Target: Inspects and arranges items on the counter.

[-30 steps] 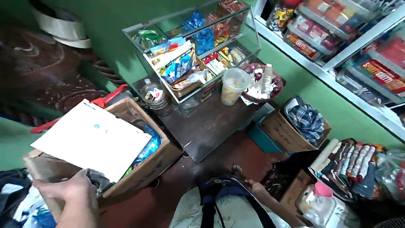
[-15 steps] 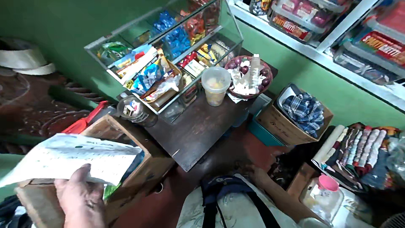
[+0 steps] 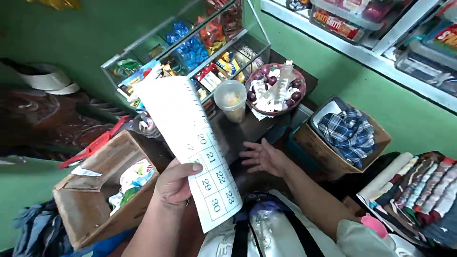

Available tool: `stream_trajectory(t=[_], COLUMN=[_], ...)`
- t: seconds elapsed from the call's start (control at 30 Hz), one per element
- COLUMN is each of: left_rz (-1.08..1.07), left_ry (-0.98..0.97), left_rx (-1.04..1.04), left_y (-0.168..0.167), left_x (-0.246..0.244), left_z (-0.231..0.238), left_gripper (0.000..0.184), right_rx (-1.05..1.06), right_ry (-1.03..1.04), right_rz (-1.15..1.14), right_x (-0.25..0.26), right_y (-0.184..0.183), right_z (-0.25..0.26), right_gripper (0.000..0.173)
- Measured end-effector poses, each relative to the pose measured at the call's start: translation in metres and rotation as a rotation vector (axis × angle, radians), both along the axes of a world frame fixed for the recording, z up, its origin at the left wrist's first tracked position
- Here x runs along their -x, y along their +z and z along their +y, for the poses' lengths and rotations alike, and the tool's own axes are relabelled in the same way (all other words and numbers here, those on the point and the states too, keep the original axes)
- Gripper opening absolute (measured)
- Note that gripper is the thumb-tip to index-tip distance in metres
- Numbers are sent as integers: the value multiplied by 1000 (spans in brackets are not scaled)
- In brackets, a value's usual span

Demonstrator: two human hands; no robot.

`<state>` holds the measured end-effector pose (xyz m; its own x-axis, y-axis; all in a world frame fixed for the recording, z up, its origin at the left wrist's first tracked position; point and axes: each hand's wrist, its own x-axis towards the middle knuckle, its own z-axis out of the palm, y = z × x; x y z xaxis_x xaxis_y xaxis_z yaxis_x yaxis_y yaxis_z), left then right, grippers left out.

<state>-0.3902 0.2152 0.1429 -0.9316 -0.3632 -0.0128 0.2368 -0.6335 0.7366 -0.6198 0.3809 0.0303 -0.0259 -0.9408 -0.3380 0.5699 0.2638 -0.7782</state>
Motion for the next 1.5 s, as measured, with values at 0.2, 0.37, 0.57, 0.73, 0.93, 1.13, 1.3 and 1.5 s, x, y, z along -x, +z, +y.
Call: stream_trajectory(t=[0.2, 0.37, 0.57, 0.73, 0.93, 1.13, 1.3, 1.5], left_rz=[-32, 45, 51, -184, -516, -556, -584, -686], left_ry=[43, -4, -71, -86, 103, 218, 136, -59], left_rx=[-41, -51, -32, 141, 408, 654, 570, 234], left_y=[-11, -14, -26, -20, -30, -49, -64, -84], left_x=[20, 59, 78, 94, 131, 153, 157, 162], left_z=[31, 75, 81, 86, 83, 80, 67, 49], left_gripper=[31, 26, 31, 40, 39, 38, 37, 22], right_rx=[-48, 4, 200, 130, 117, 58, -15, -289], right_ry=[-89, -37, -180, -397, -587, -719, -738, -441], right_rz=[-42, -132, -238, -124, 140, 272, 261, 518], right_x=[13, 8, 55, 83, 101, 102, 98, 107], right_y=[-5, -3, 5, 11, 4, -3, -11, -13], right_z=[13, 25, 65, 107, 142, 149, 144, 132], right_gripper=[61, 65, 59, 35, 31, 25, 23, 27])
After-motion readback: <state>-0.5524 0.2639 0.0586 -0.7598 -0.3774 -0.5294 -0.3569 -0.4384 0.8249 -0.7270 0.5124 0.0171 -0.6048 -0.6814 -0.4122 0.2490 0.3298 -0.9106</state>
